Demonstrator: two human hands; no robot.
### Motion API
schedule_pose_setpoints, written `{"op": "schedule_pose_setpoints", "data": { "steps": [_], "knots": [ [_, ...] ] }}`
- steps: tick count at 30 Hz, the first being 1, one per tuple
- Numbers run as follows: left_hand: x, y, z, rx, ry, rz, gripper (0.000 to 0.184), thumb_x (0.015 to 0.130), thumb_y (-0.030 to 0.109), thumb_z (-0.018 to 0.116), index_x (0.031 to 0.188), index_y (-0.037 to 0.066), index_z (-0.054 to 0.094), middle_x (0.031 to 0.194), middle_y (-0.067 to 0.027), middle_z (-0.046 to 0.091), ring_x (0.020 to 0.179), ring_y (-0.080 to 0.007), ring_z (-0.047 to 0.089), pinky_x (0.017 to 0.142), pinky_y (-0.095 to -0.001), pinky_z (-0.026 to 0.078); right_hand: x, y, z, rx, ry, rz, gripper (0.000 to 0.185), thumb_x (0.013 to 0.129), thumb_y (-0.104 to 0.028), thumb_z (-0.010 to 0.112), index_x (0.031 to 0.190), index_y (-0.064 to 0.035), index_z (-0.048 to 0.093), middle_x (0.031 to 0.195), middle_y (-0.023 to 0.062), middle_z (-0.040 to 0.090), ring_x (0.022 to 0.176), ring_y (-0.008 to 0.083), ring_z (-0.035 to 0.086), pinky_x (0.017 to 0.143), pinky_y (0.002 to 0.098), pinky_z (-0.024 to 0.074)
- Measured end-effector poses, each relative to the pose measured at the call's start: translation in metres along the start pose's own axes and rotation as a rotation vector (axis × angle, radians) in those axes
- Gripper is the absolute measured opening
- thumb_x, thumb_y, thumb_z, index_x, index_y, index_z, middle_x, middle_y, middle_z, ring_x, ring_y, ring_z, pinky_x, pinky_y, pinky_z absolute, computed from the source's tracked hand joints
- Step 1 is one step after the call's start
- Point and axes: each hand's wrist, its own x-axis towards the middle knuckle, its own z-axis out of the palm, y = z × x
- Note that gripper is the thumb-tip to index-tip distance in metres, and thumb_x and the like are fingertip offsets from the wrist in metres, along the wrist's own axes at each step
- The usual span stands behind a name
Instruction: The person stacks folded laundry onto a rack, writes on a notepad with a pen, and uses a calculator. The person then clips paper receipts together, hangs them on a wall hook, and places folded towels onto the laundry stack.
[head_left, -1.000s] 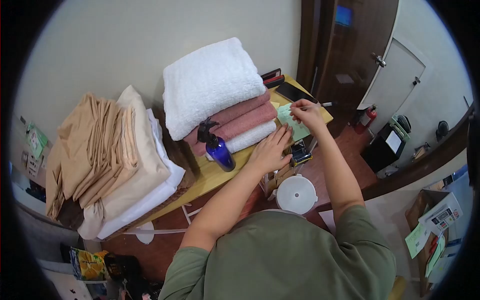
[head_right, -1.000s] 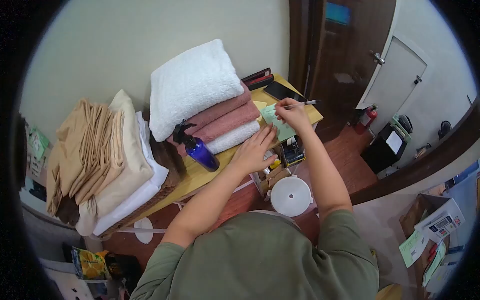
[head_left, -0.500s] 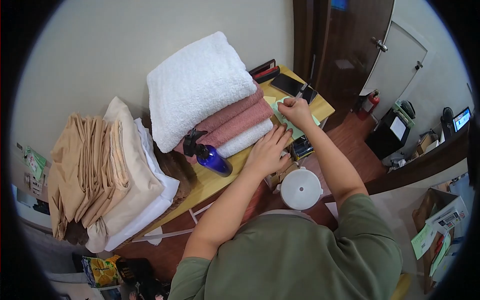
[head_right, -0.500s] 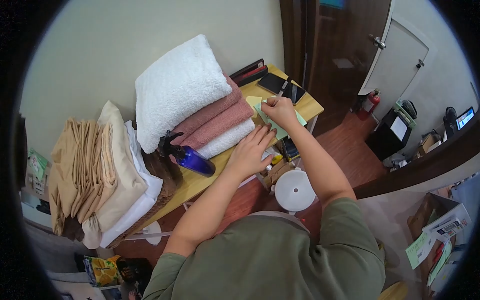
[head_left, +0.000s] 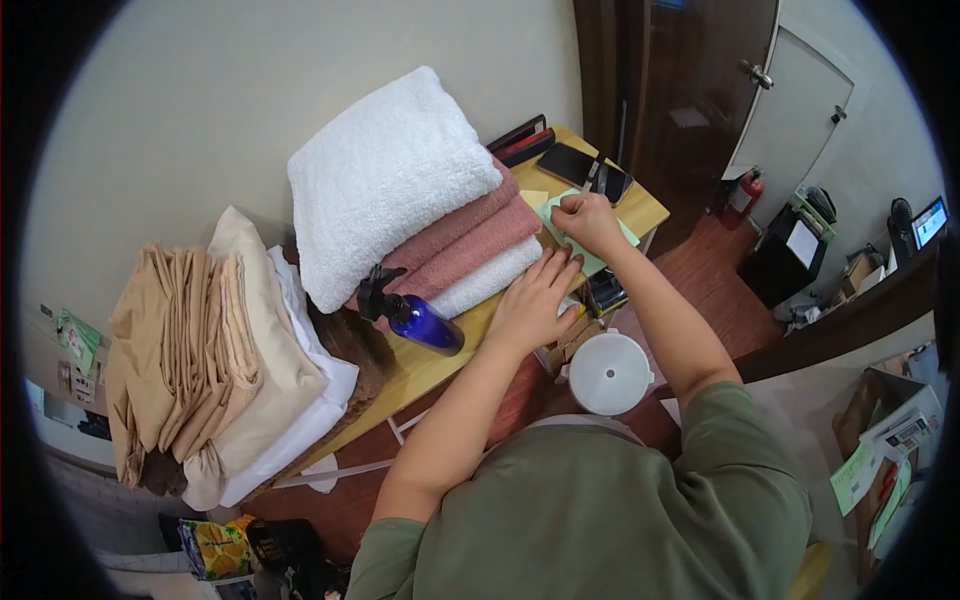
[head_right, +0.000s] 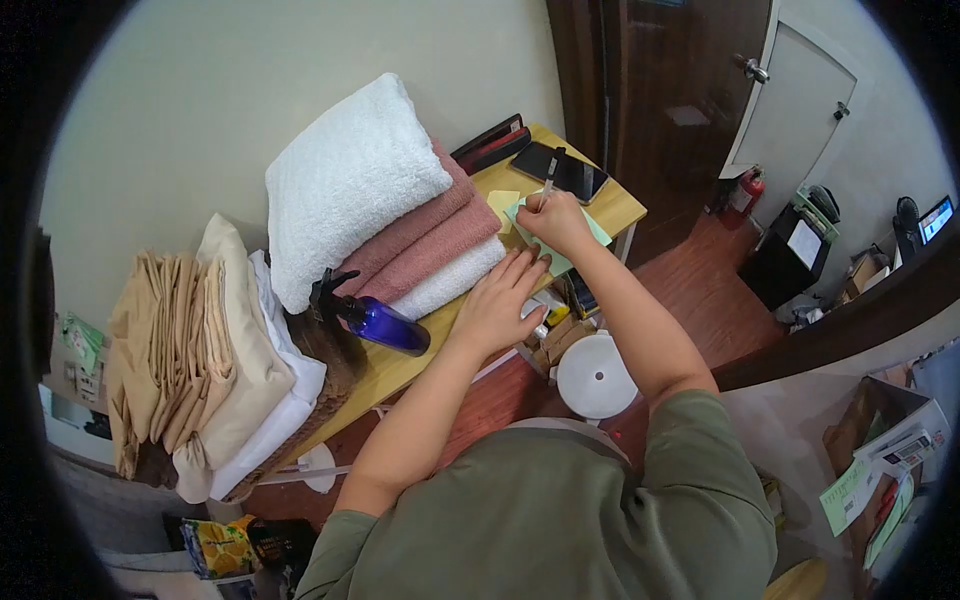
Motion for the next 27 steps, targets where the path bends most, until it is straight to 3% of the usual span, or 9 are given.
{"op": "schedule_pose_setpoints", "data": {
  "steps": [8, 14, 17, 27],
  "knots": [
    [0.0, -0.002, 0.002, -0.003, 0.009, 0.011, 0.069, 0.08, 0.026, 0.067, 0.143, 0.01, 0.042, 0.147, -0.0168, 0.042, 0.137, -0.0344, 0.038, 0.113, -0.0422, 0.033, 0.0, 0.003, 0.003, 0.012, 0.025, -0.007, 0.023, 0.073, -0.023, 0.064, 0.072, 0.0004, 0.066, 0.065, 0.0244, 0.058, 0.063, 0.0402, 0.061, 0.059, 0.044, 0.0488],
    [0.001, -0.001, 0.001, 0.008, 0.0, 0.019, 0.068, 0.081, 0.024, 0.067, 0.143, 0.011, 0.042, 0.148, -0.0159, 0.04, 0.138, -0.0341, 0.037, 0.111, -0.0431, 0.035, 0.011, 0.015, -0.006, 0.22, 0.052, 0.132, 0.027, 0.074, -0.023, 0.064, 0.067, 0.0025, 0.062, 0.058, 0.0227, 0.054, 0.052, 0.0346, 0.058, 0.053, 0.0408, 0.046],
    [0.002, -0.002, 0.003, 0.005, 0.002, 0.028, 0.068, 0.081, 0.025, 0.067, 0.143, 0.011, 0.042, 0.149, -0.0159, 0.039, 0.138, -0.0345, 0.037, 0.111, -0.0436, 0.035, 0.005, 0.022, -0.005, 0.136, 0.016, 0.043, 0.029, 0.075, -0.024, 0.064, 0.065, 0.0034, 0.06, 0.056, 0.0211, 0.052, 0.048, 0.0311, 0.056, 0.051, 0.0392, 0.0446],
    [0.002, 0.002, 0.0, 0.014, -0.007, 0.018, 0.066, 0.081, 0.025, 0.067, 0.142, 0.01, 0.044, 0.148, -0.017, 0.04, 0.137, -0.0355, 0.038, 0.113, -0.0434, 0.033, 0.0, 0.012, -0.005, 0.093, 0.012, -0.019, 0.028, 0.077, -0.024, 0.066, 0.064, 0.0016, 0.063, 0.057, 0.0188, 0.058, 0.053, 0.0337, 0.06, 0.054, 0.0403, 0.0474]
  ]
}}
